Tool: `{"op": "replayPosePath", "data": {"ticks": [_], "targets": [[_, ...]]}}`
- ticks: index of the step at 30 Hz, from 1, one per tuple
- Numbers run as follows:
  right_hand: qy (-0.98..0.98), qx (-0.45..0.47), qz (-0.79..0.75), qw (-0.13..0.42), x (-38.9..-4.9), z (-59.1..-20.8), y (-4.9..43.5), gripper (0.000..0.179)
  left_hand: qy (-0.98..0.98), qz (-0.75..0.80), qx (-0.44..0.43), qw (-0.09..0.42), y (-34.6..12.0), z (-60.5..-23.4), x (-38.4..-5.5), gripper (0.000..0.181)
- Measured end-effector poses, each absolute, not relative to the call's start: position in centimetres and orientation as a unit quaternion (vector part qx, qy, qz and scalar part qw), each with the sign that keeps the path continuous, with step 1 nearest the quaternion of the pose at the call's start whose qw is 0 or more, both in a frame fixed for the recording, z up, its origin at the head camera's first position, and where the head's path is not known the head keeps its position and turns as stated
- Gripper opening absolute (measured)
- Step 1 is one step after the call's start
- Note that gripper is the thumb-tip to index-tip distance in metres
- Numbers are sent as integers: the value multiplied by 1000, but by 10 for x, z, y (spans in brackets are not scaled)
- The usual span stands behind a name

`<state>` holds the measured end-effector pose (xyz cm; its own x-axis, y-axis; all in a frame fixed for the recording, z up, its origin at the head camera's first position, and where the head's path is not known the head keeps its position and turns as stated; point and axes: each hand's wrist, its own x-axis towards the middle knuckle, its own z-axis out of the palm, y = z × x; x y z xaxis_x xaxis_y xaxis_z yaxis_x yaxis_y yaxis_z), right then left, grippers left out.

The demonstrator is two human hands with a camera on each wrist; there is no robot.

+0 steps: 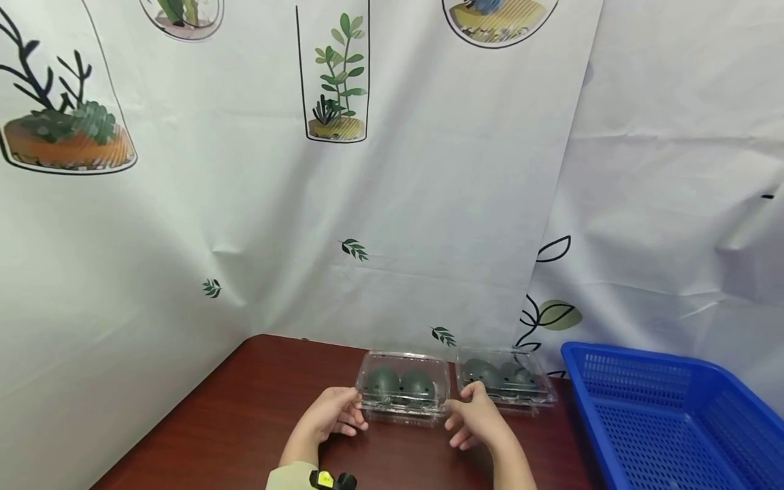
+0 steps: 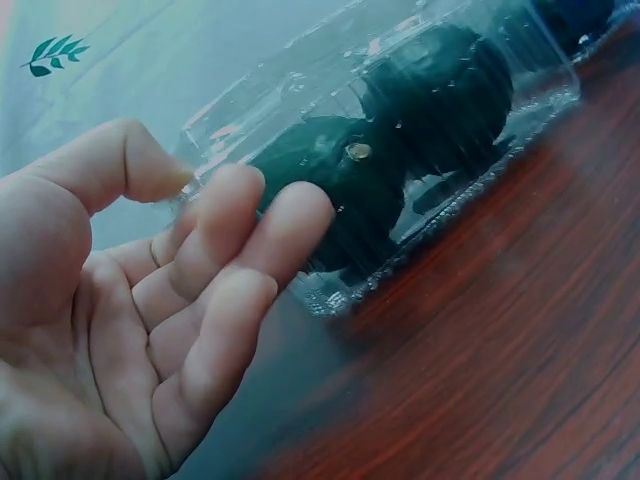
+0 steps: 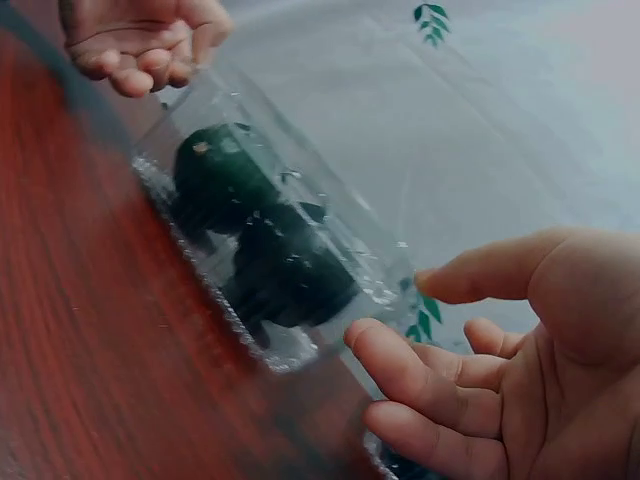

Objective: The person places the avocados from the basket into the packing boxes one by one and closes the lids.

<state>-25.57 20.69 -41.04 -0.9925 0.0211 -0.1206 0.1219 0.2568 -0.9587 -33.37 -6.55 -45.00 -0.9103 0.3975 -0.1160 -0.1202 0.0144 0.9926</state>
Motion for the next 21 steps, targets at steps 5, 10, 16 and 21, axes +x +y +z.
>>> {"op": "replayPosePath", "data": {"ticks": [5, 10, 16, 21], "targets": [[782, 65, -619, 3, -254, -401, 216, 30, 679, 714, 77, 152, -62, -451, -336, 13], [762, 92, -639, -60, -250, -386, 228, 25, 637, 761, 50, 108, -54, -456, -339, 23], [735, 116, -657, -116, -245, -378, 246, 20, 561, 827, 2, 38, -49, -461, -341, 43], [701, 94, -682, -187, -271, -423, 288, 28, 548, 836, 0, 19, -48, -464, -344, 50]]}}
